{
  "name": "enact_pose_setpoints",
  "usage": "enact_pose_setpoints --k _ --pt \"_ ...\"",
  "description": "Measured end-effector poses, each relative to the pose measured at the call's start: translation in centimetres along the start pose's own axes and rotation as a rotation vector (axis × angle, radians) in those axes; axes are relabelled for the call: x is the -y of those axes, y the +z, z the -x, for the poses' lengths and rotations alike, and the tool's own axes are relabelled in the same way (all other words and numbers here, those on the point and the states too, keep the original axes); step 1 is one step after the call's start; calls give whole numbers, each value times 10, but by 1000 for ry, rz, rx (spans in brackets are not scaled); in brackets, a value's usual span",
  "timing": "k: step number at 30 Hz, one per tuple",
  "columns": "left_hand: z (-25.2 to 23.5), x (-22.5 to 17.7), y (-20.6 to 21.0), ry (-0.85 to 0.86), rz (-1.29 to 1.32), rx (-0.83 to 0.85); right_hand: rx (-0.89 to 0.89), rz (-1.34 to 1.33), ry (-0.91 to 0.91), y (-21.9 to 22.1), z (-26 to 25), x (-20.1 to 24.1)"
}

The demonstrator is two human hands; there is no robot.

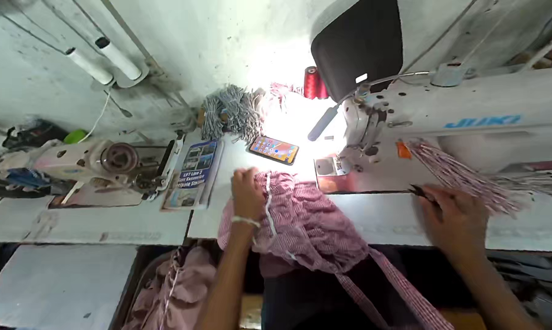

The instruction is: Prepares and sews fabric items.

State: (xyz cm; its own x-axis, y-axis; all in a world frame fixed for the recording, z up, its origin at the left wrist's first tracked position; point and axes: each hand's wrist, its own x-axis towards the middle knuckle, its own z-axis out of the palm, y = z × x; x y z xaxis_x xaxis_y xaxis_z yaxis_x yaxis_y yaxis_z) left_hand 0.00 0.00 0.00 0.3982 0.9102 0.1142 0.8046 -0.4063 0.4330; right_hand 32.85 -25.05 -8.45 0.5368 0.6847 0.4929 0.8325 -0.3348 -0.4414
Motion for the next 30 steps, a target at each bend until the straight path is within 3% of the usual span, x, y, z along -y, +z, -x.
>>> enact_pose_setpoints --k 4,7,9,13,14,18,23,27,30 --pt "24 -35 43 104 62 108 106 -143 -135 13 -7 57" --pt "32 -40 47 105 20 176 174 -315 -351 41 -32 113" --pt "43 -33 47 168 9 132 271 -374 -415 66 -62 156" --pt "66 -15 51 226 149 51 801 -135 -256 126 -139 215" --pt "70 -10 54 257 201 16 852 -120 -222 144 -153 219" --pt "80 2 66 375 319 -102 817 -184 -136 182 -162 222" --pt "80 9 65 459 263 -55 875 -212 108 160 -147 261" --pt "78 8 62 495 228 -26 871 -303 176 140 -141 322" --pt "80 9 59 516 178 -23 845 -295 98 153 -134 377"
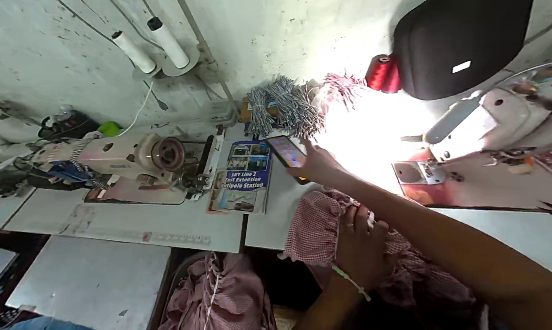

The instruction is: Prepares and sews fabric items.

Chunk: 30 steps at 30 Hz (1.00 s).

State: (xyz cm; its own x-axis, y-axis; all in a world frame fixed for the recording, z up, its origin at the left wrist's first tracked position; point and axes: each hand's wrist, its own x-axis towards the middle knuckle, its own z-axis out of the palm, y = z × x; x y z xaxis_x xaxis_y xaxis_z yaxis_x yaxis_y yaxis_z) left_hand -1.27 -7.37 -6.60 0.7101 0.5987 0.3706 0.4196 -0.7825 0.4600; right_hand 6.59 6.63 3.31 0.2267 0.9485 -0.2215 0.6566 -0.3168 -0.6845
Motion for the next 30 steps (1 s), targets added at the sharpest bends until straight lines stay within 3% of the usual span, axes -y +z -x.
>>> enact_pose_setpoints --k 3,4,6,7,8,9,10,11,12,13,15,16,18,20,24,28,30 --pt "7 -6 -6 -8 -44 49 33 115 -21 34 -15 48" --pt "8 -15 -23 -93 24 157 58 128 -5 47 -18 61" --pt "-2 -33 -57 -419 182 558 77 158 17 75 -25 77" --pt "7 -23 -39 -417 189 495 83 194 27 88 -28 83" --pt "16 2 -10 -229 61 345 94 220 44 98 -31 88" --pt "22 41 35 84 -80 0 105 225 54 105 -32 93" --pt "14 43 25 102 -144 141 124 209 42 108 -32 96" --pt "-4 16 -13 -81 -189 506 145 186 2 107 -31 95" --pt "-28 -19 -50 -379 -177 857 166 159 -56 101 -27 93" --pt "-11 -22 -52 -461 -64 716 198 137 -126 91 -20 88" --pt "35 -3 -28 -384 84 308 312 150 -277 51 9 70" --pt "28 0 -20 -348 65 188 378 171 -353 22 30 56" --pt "11 5 -12 -264 83 13 452 140 -497 -31 74 6" --pt "4 13 -6 -250 195 -76 419 4 -545 -72 114 -59" --pt "-9 14 -5 -205 337 -178 74 -10 -345 -132 193 -189" --pt "-20 -2 -6 -256 174 -305 -93 -53 -43 -157 272 -278" --pt "-25 -12 -5 -254 87 -346 -81 -174 110 -155 304 -309"
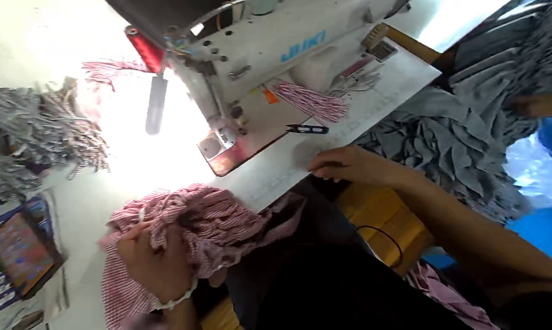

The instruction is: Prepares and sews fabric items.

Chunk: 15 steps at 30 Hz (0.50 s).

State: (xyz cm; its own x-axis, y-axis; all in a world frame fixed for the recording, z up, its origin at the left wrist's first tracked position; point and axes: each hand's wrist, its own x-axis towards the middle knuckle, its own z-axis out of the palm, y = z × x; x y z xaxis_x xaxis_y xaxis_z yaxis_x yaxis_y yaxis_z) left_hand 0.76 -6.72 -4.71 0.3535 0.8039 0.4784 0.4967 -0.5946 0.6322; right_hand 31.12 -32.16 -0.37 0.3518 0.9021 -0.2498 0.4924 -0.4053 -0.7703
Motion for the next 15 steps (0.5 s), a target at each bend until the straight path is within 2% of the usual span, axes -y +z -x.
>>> enact_pose_setpoints --k 3,6,9,12,15 --pt "-2 -9 4 24 -42 -14 106 -59 189 9 29 -36" --pt "-2 -14 4 -21 -44 44 194 -55 195 26 50 -61" --pt "-1 -20 0 -90 -88 109 151 -89 212 37 61 -75" --pt "0 -21 -1 -121 -93 139 77 -62 322 38 62 -75" --pt "2 -12 6 -77 -166 210 164 109 444 37 71 -78"
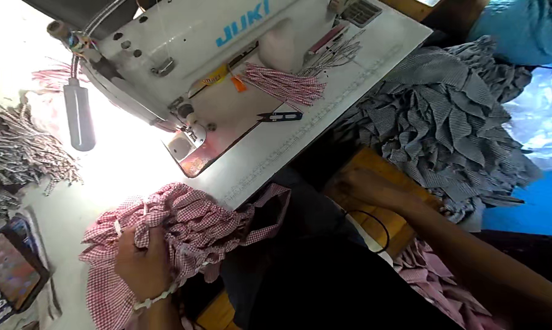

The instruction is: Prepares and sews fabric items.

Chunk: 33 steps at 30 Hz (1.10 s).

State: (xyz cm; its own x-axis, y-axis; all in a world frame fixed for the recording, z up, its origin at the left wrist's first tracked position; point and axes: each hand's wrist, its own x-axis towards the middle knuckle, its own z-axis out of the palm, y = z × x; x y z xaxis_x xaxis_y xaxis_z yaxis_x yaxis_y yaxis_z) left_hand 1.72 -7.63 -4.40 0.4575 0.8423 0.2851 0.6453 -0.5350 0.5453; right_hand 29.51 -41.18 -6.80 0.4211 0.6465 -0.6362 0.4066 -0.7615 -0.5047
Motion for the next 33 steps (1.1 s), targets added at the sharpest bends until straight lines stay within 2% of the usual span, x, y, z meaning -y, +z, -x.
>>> enact_pose_setpoints --k 3,6,10,13,16,19,20,22,23,25,27,28,30,33 --pt "2 10 10 46 -76 6 172 143 113 19 20 -18" --pt "4 14 12 59 -71 -19 223 69 177 60 45 -40" --pt "6 12 12 64 -56 -27 -128 -295 99 120 62 -56" --pt "7 12 12 98 -69 -34 -364 -404 2 144 57 -51" --pt "8 13 12 118 -40 -48 -397 -416 -64 153 48 -49" --pt "17 13 10 158 122 -134 -397 -414 -84 153 42 -49" --pt "23 12 8 199 192 -150 -393 -423 -76 151 39 -48" --pt "39 7 5 392 255 -140 -384 -481 -38 147 33 -47" --pt "48 1 7 517 232 -91 -370 -531 -2 144 30 -46" --pt "72 -24 19 720 116 108 -339 -652 54 140 22 -46" --pt "93 -56 44 792 -6 468 -292 -776 91 136 17 -45" --pt "99 -69 63 755 -68 683 -267 -831 111 134 16 -45" --pt "99 -75 114 632 -87 995 -244 -933 145 133 17 -44" --pt "82 -72 168 451 125 1268 -232 -1119 157 137 19 -44"
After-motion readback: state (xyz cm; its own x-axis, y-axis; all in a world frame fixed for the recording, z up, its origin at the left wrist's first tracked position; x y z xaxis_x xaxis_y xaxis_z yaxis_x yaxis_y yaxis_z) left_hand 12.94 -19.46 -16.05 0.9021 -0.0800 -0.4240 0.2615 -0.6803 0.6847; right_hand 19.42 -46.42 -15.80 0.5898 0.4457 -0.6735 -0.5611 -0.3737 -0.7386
